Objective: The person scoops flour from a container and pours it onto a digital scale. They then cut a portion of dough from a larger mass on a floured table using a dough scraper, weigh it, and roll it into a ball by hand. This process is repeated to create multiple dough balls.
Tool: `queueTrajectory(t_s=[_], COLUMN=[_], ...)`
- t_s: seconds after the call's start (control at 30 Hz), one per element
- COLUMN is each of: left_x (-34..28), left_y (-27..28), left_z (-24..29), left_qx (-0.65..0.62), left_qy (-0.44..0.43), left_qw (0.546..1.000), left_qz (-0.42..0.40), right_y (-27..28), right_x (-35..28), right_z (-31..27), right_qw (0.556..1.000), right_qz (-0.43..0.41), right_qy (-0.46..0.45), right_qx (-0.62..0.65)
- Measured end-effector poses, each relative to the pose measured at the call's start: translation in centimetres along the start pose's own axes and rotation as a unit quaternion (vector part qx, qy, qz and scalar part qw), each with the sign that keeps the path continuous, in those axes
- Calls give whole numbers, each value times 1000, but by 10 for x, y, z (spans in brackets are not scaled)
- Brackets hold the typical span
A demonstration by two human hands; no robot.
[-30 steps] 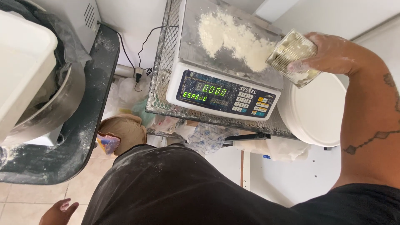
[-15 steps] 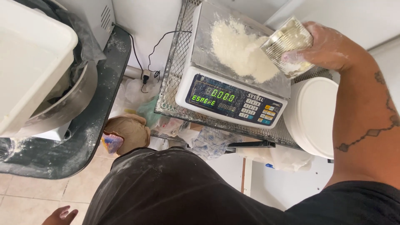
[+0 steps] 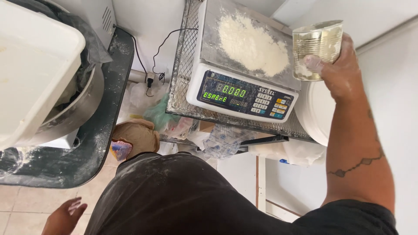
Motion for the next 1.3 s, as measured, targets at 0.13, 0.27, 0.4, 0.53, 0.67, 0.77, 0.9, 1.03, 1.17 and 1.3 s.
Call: queueTrajectory(t_s=[0.13, 0.27, 0.4, 0.53, 0.67, 0.77, 0.9, 1.03, 1.17, 1.3], left_x=[-50, -114, -186, -200, -190, -170, -140, -101, -38, 0], left_y=[79, 141, 191, 197, 198, 189, 189, 208, 208, 224], left_z=[118, 221, 299, 297, 263, 231, 163, 83, 19, 4], left_qx=[-46, -137, -154, -180, -223, -230, -179, -174, -128, -61], left_qy=[-77, -316, -493, -542, -562, -511, -475, -350, -245, -257], left_qw=[995, 934, 845, 808, 776, 791, 790, 879, 880, 830], left_qz=[43, 93, 140, 143, 179, 247, 345, 273, 386, 491], right_y=[-56, -142, -242, -338, -387, -413, -436, -446, -442, -400], right_x=[-53, -105, -150, -187, -204, -204, -206, -234, -323, -411], right_z=[-33, -41, -79, -147, -194, -178, -167, -58, 159, 282], right_qw=[968, 926, 948, 952, 938, 940, 927, 917, 864, 814], right_qz=[60, 170, 92, 5, -5, -80, -314, -368, -436, -465], right_qy=[120, 196, 194, 257, 322, 324, 199, 70, -187, -292], right_qx=[214, 275, 235, 164, 130, 73, -55, -139, -169, -186])
Point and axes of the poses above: each hand's wrist, its own x-axis towards the middle knuckle, its own y-axis out of the back of the hand, z = x × y, the point moved 3 cm from there along x, towards the middle knuckle, and after that the axes turned 3 degrees about -z, right-handed, at the moved point
